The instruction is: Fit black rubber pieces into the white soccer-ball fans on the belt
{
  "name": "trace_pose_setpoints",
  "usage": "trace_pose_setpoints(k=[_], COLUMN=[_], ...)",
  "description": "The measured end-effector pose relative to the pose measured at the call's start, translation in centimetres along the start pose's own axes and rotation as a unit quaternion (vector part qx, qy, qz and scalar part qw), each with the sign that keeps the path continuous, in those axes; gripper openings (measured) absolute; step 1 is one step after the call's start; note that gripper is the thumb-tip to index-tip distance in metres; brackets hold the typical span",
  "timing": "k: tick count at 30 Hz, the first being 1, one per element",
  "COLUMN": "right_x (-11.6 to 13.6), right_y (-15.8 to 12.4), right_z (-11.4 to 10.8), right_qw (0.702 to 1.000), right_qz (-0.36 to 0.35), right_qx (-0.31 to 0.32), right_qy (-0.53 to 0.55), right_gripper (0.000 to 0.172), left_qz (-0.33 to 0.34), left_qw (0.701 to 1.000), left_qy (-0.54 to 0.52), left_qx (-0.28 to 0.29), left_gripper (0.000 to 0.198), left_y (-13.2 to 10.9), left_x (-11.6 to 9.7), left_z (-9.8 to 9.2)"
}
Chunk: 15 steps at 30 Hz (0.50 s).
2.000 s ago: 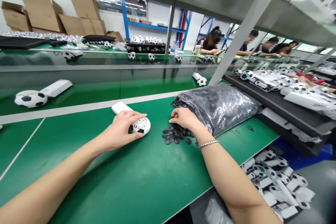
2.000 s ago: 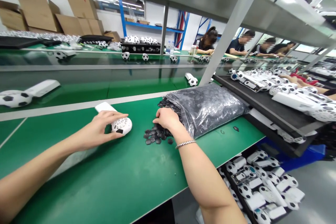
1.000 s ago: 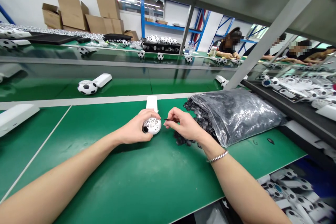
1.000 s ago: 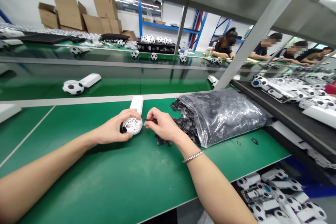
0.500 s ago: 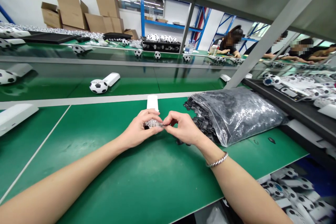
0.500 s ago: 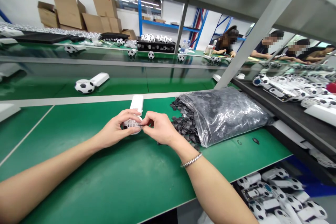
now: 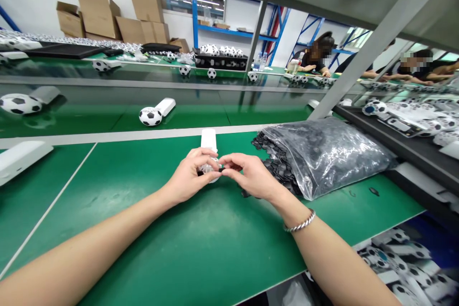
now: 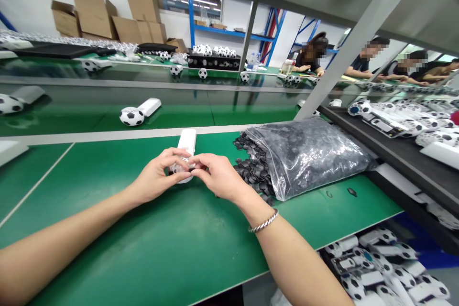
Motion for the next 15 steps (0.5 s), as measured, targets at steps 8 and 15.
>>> trace_pose_setpoints(k=[8, 15], right_x=[-1.2, -1.1], right_y=[-0.3, -0.1], right_z=[0.2, 0.6], right_qw=[0.996, 0.997], right_qz=[0.068, 0.041], right_qx=[0.002, -0.023], right_qy=[0.048, 0.066], right_gripper=[0.013, 0.008], left_qz=[0.005, 0.013], left_qw=[0.997, 0.997], left_qy=[0.068, 0.059], left_qx=[0.041, 0.046], left_gripper=[0.047, 0.046], left_y=[0.0, 0.0], left_x=[0.5, 0.6], left_z=[0.2, 0.3])
Point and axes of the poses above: each hand's wrist, its own y-axis towards the middle knuckle, its own z-axis out of the palm, x = y × z, the point moved 5 cm from there along y, towards the middle knuckle, and after that the axes turned 12 degrees about -z, right-handed, at the moved point
